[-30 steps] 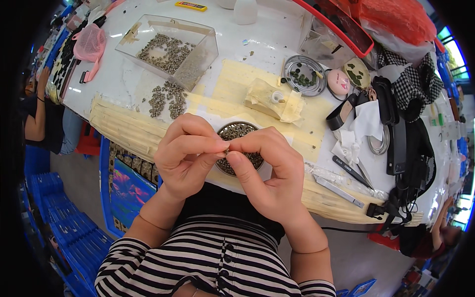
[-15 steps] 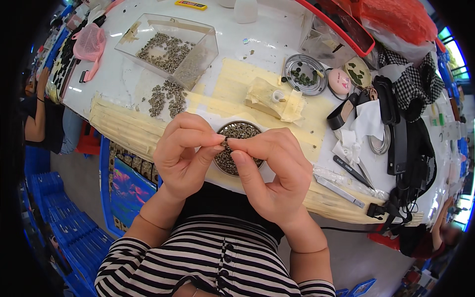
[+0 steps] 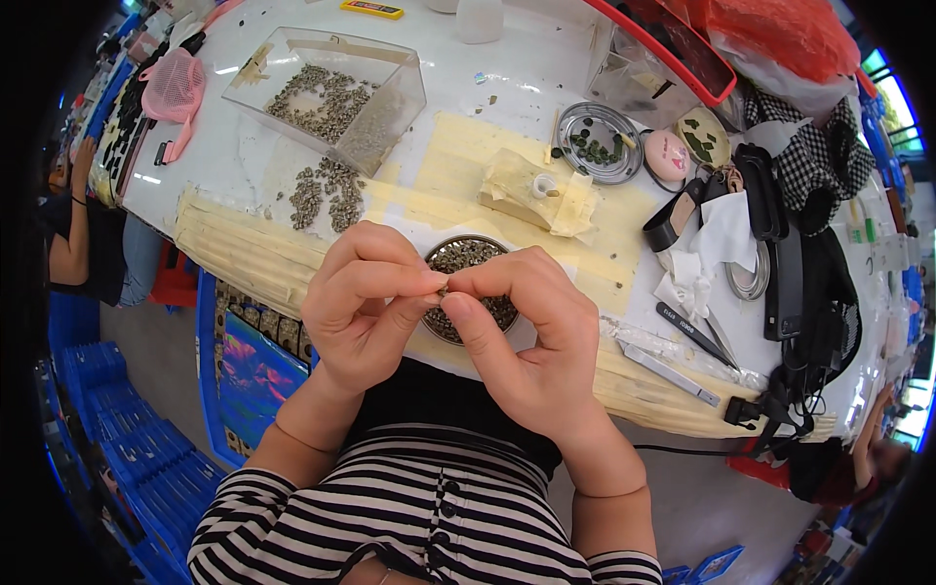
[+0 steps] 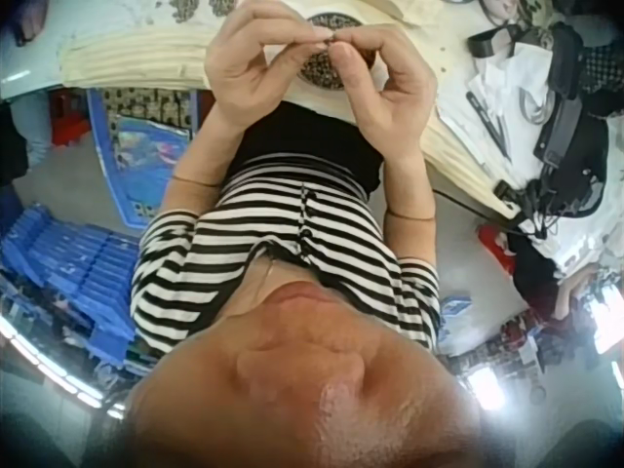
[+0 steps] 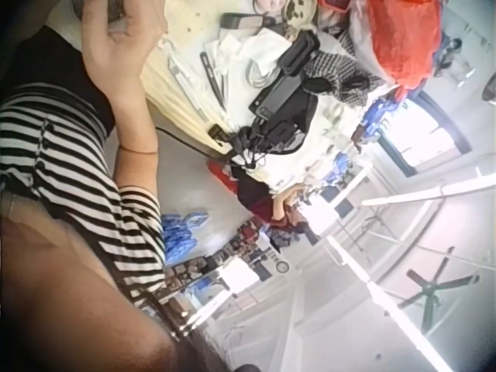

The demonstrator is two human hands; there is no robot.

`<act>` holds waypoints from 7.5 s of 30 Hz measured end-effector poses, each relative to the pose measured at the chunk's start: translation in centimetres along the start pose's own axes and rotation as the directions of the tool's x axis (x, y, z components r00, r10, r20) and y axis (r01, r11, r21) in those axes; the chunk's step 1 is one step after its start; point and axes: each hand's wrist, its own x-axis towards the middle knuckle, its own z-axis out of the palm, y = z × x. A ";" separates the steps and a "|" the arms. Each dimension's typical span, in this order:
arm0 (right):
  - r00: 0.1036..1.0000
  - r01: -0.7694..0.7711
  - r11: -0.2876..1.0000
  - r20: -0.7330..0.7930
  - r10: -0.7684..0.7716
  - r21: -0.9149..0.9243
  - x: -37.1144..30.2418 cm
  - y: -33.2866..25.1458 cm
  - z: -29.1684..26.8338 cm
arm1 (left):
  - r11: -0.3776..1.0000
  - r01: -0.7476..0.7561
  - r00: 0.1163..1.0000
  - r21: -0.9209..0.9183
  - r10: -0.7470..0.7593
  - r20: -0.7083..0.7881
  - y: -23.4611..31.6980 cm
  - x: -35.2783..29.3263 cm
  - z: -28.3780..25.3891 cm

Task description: Picking small circular components and placing them into a plastic housing on a foam jig.

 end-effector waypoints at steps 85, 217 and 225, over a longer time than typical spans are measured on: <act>0.969 0.195 0.953 -0.108 -0.224 -0.234 -0.4 0.3 0.2 | 0.908 0.417 0.905 0.038 -0.410 -0.115 1.6 1.1 -6.2; 0.890 0.397 0.866 -0.101 -0.444 -0.305 -0.4 0.4 1.0 | 0.486 0.600 0.774 -0.636 -0.553 0.308 1.8 -0.6 -1.4; 0.889 0.414 0.851 -0.056 -0.454 -0.325 -0.5 0.5 1.0 | 0.520 0.619 0.768 -0.589 -0.559 0.313 2.0 -0.6 -1.9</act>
